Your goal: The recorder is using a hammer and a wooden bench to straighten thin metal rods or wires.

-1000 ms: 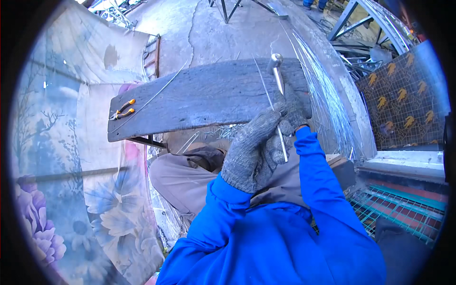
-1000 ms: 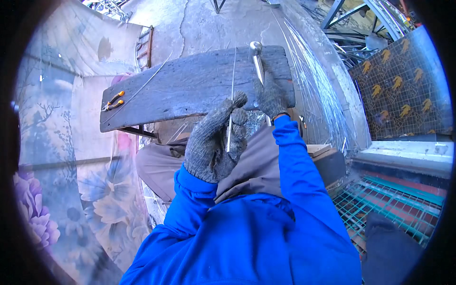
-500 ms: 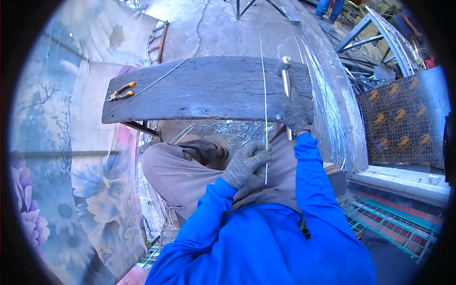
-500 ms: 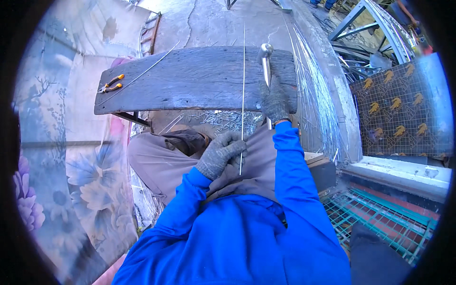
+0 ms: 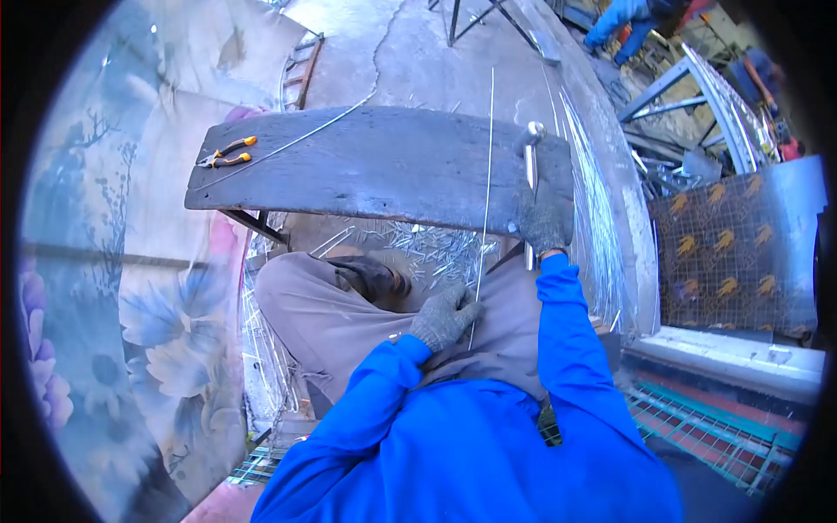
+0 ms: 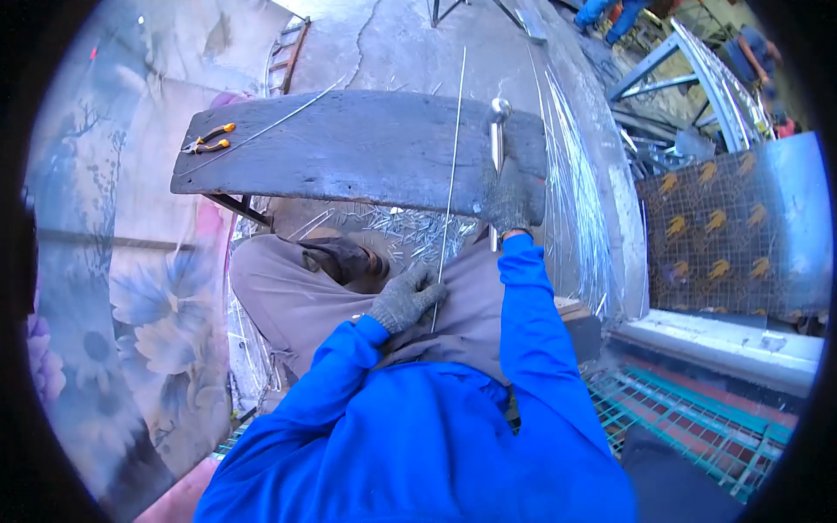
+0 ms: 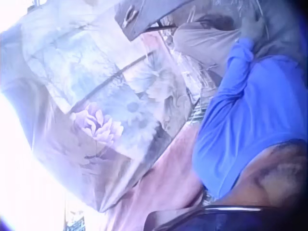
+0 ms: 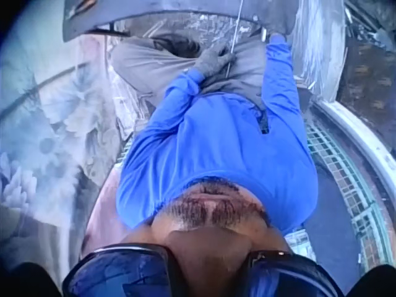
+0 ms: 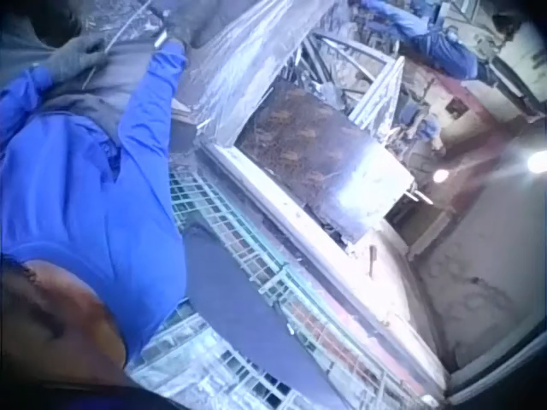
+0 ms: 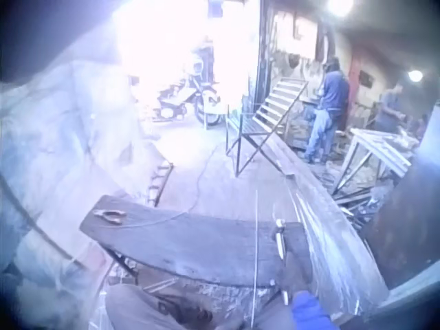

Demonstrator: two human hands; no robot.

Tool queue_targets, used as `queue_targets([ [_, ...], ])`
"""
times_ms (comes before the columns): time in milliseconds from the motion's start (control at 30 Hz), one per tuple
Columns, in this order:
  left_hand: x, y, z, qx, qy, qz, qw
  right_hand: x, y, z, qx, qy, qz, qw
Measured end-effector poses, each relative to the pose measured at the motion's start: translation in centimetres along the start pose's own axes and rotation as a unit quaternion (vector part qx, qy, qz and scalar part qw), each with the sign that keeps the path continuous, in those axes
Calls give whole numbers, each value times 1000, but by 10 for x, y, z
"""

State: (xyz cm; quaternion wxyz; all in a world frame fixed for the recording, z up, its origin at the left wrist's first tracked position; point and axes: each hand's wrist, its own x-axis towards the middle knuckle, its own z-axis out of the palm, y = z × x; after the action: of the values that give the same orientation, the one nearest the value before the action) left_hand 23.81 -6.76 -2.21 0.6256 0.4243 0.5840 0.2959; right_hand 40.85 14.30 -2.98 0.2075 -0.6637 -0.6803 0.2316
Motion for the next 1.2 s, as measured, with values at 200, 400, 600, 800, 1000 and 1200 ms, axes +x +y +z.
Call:
queue_targets([
  [200, -5, -31, -4, 73, 48, 80, 993, -4, -34, 2, -50, 71, -98, 991],
  [400, -21, -5, -1, 72, 21, 74, 994, 5, -59, -8, 2, 107, -143, 984],
  [600, -23, -14, -1, 104, 35, 60, 992, 20, -27, 30, -124, -5, -86, 988],
  [800, -22, -18, 2, 77, 37, 52, 995, 0, -76, 11, -44, 90, -104, 989],
  [1000, -31, -20, 0, 64, 8, 21, 998, 28, -27, 39, -203, -9, -206, 957],
  [1200, -28, -14, 6, 120, 15, 56, 991, 18, -77, 16, -234, 14, -237, 943],
])
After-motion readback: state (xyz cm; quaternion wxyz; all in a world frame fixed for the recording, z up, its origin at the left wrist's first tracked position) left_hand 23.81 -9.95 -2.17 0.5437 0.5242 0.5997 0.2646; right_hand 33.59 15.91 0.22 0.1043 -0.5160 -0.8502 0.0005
